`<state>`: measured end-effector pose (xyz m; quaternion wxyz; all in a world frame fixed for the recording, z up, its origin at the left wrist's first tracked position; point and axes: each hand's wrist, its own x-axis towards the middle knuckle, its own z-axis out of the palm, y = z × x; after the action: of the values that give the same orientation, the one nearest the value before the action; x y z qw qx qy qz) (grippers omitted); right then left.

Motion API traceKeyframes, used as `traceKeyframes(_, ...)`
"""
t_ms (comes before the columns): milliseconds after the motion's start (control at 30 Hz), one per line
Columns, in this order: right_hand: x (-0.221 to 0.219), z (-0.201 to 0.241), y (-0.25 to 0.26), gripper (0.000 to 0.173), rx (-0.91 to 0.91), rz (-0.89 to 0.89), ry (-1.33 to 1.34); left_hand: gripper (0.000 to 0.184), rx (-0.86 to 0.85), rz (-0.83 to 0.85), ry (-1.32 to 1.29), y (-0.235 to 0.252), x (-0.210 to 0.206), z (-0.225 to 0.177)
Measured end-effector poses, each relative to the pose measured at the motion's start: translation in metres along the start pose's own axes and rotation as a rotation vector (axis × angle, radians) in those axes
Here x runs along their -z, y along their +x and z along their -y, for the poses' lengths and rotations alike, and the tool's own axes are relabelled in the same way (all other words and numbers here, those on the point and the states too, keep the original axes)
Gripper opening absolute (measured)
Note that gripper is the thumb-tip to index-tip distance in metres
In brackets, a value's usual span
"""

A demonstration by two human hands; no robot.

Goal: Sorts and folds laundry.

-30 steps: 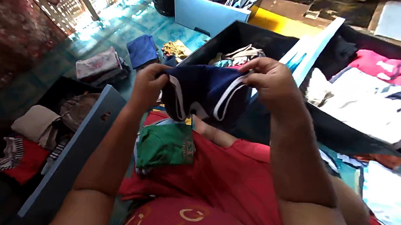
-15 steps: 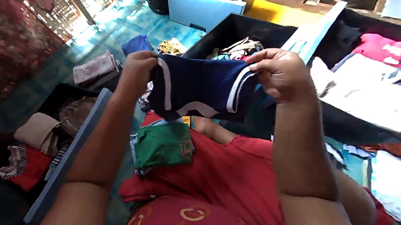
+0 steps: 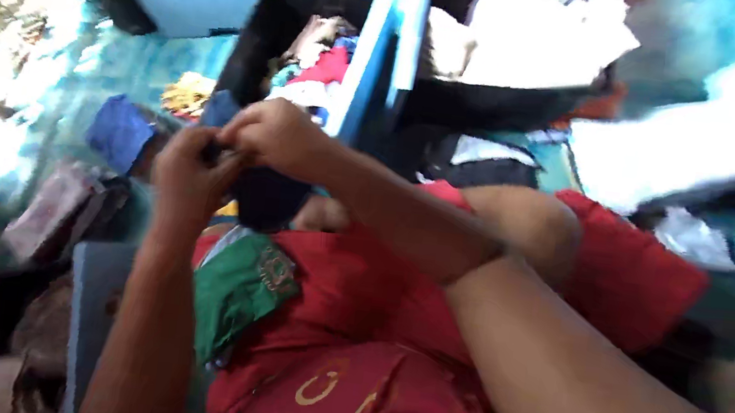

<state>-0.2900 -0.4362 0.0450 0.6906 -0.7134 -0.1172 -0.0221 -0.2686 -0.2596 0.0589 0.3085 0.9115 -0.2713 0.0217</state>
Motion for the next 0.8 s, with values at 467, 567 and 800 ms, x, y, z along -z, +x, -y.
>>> traceKeyframes(467, 0.029, -0.006, 0.002, 0.032, 0.164, 0.334, -0.796, 0.018, -0.336, 0.351, 0.291, 0.018, 0.074, -0.002)
traceKeyframes(567, 0.039, -0.008, 0.004, 0.026, 0.286, 0.449, -0.693, 0.019, -0.457, 0.383, 0.397, 0.018, 0.081, -0.002)
traceKeyframes(800, 0.035, 0.003, 0.003, 0.018, 0.360, 0.321, -0.788, 0.016, -0.618, 0.455, 0.416, 0.016, 0.096, -0.006)
